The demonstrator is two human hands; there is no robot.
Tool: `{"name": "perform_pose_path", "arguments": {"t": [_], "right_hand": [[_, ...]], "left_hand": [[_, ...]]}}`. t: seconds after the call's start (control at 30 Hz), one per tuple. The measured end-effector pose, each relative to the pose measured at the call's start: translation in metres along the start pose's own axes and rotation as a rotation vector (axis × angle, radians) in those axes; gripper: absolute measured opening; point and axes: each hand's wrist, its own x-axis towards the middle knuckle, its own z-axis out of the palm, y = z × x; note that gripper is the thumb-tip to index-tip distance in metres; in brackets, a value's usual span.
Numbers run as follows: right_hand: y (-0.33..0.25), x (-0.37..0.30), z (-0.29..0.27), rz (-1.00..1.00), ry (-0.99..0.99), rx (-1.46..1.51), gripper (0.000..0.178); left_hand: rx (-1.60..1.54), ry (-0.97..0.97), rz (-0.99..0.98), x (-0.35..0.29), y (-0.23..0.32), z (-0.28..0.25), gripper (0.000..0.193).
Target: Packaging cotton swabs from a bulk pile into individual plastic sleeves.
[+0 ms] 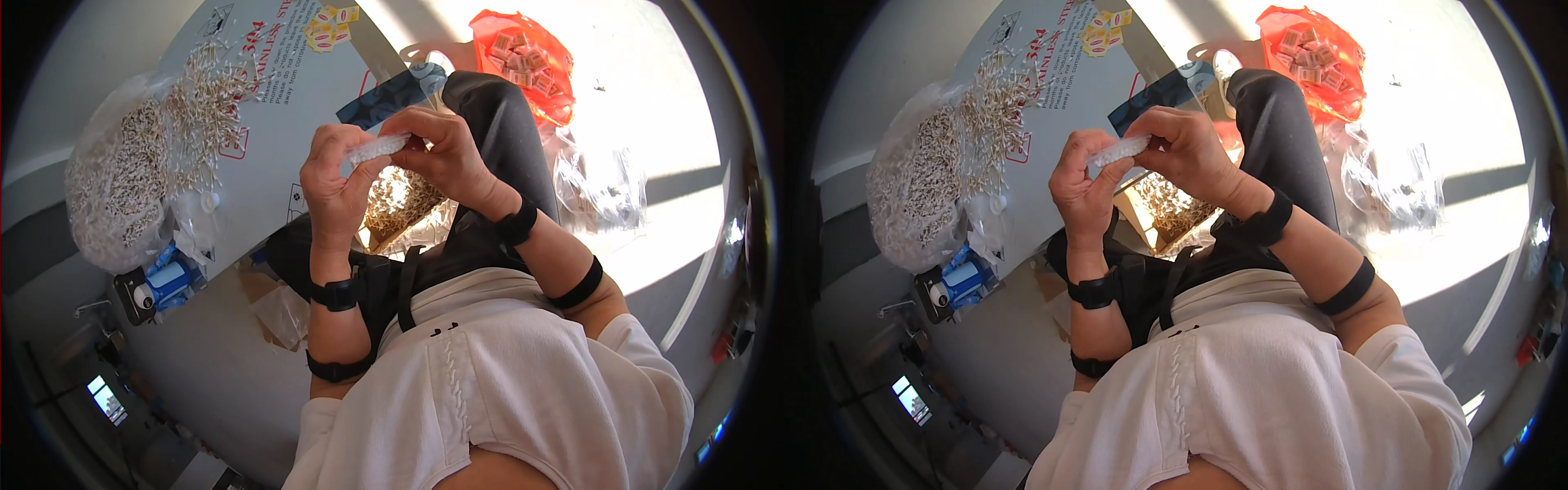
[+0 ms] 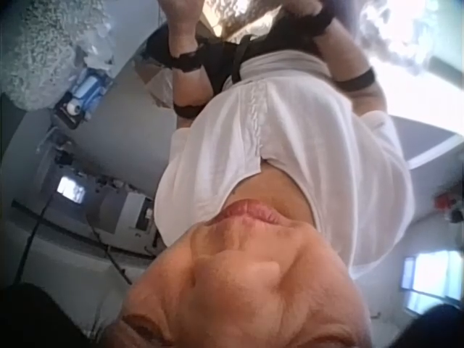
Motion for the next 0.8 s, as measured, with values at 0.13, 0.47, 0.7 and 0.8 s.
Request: {"name": "perform_pose_path", "arguments": {"t": [0.13,0.47,0.7,0.8], "right_hand": [[-0.003,0.001,-0.006,-0.108,-0.047,-0.110,0.021],[0.000,0.007,-0.007,-0.056,-0.087,0.051,0.020],[0.011,0.009,-0.004,-0.081,-0.067,-0.022,0.020],[0.032,0.013,0.001,-0.024,-0.017,-0.004,0.021]], "left_hand": [[-0.061,-0.021,-0.036,-0.003,-0.003,0.001,0.022],[-0.129,-0.027,-0.095,-0.003,-0.006,-0.005,0.020],[-0.074,0.011,-0.088,-0.005,-0.014,0.003,0.020],[-0.236,0.085,-0.183,-0.006,-0.035,0.016,0.019]]}}
